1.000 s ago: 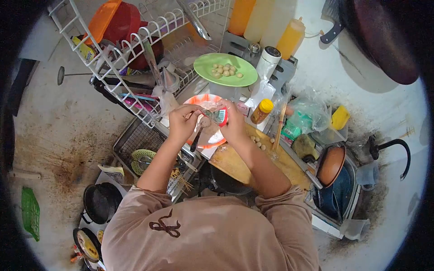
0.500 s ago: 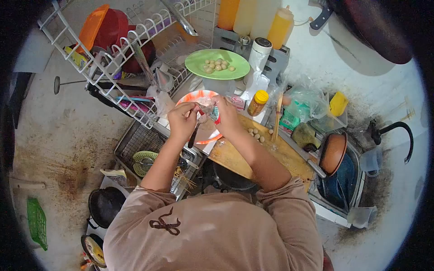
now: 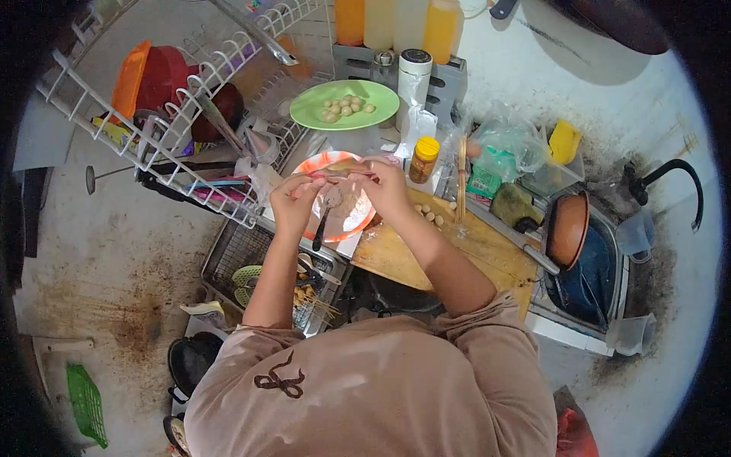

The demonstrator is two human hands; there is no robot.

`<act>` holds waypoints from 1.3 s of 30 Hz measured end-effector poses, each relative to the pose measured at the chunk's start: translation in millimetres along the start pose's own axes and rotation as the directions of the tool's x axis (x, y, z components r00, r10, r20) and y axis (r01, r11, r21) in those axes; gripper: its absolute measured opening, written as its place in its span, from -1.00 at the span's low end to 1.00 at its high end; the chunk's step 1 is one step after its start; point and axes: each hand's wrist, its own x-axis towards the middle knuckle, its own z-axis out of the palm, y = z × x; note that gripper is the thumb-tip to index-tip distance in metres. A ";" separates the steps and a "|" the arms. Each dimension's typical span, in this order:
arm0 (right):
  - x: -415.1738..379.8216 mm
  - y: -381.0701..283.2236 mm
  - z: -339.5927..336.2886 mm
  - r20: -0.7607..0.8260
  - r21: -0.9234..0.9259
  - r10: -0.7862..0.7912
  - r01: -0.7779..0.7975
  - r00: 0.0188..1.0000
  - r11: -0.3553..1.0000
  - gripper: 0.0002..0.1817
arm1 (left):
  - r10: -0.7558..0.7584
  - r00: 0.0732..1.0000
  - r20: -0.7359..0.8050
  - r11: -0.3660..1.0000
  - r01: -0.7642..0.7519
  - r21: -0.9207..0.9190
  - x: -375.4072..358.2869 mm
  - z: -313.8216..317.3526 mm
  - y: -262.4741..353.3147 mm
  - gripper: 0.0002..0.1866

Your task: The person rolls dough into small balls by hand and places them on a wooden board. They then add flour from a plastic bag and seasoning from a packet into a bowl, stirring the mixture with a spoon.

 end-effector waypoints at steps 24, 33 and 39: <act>-1.1 -11.1 -1.9 0.040 -0.323 -0.221 0.222 0.974 0.920 -0.86 | 0.037 0.997 0.070 0.979 -0.050 0.199 -4.6 -6.8 -15.0 -0.81; -4.2 -3.7 3.6 0.036 -0.199 -0.042 0.048 0.998 0.979 -0.82 | -0.008 0.989 0.147 0.954 -0.036 0.296 -5.5 -3.9 10.1 -0.88; -6.6 6.8 5.5 0.064 -0.235 -0.054 0.067 0.997 0.970 -0.82 | 0.035 0.994 0.104 0.972 -0.058 0.226 -3.5 -4.2 -3.3 -0.87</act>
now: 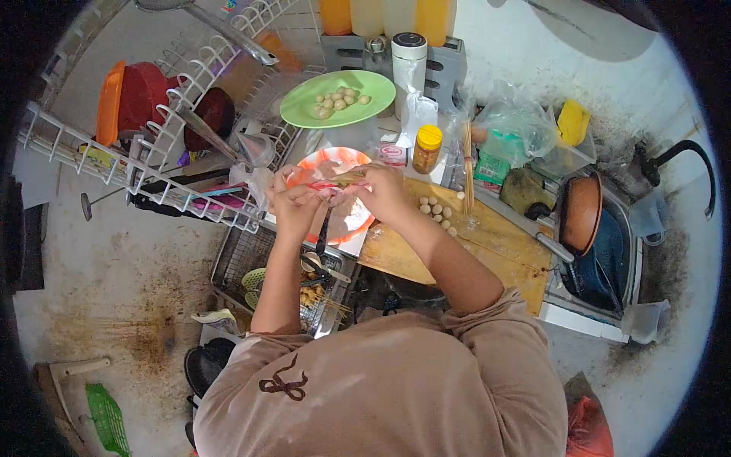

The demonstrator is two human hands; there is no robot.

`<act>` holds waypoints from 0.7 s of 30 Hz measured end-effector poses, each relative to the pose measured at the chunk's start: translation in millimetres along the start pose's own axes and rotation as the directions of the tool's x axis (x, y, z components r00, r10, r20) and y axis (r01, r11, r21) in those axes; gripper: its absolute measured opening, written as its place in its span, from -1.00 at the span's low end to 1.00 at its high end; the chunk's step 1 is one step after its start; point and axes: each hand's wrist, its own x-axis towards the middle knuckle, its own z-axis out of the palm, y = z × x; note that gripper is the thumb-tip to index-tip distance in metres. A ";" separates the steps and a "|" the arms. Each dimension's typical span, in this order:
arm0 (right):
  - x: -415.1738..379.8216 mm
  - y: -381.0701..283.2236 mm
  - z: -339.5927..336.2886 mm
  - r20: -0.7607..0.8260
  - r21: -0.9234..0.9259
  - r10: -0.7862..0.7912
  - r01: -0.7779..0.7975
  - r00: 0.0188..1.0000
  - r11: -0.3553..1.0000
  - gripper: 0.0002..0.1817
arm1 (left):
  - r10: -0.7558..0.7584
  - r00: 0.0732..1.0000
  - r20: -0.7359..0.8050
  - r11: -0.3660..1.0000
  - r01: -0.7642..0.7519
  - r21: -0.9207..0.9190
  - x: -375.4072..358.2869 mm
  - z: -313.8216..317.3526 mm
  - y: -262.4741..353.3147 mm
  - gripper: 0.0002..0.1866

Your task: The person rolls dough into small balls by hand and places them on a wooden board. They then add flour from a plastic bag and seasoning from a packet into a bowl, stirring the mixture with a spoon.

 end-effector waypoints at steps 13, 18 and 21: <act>-1.9 -21.6 1.8 -0.126 -0.101 -0.069 0.056 0.990 0.993 -0.82 | 0.120 0.993 0.015 0.973 -0.120 0.197 3.6 5.2 10.0 -0.90; 0.3 -28.4 -4.3 -0.100 -0.223 0.044 -0.066 0.994 0.973 -0.84 | -0.064 0.995 0.081 0.996 0.059 0.064 -2.1 10.1 -5.1 -0.89; 0.2 -35.7 -5.2 -0.115 -0.196 0.009 -0.032 0.993 0.980 -0.78 | 0.036 0.998 0.051 0.987 -0.044 0.152 -7.1 7.8 6.3 -0.86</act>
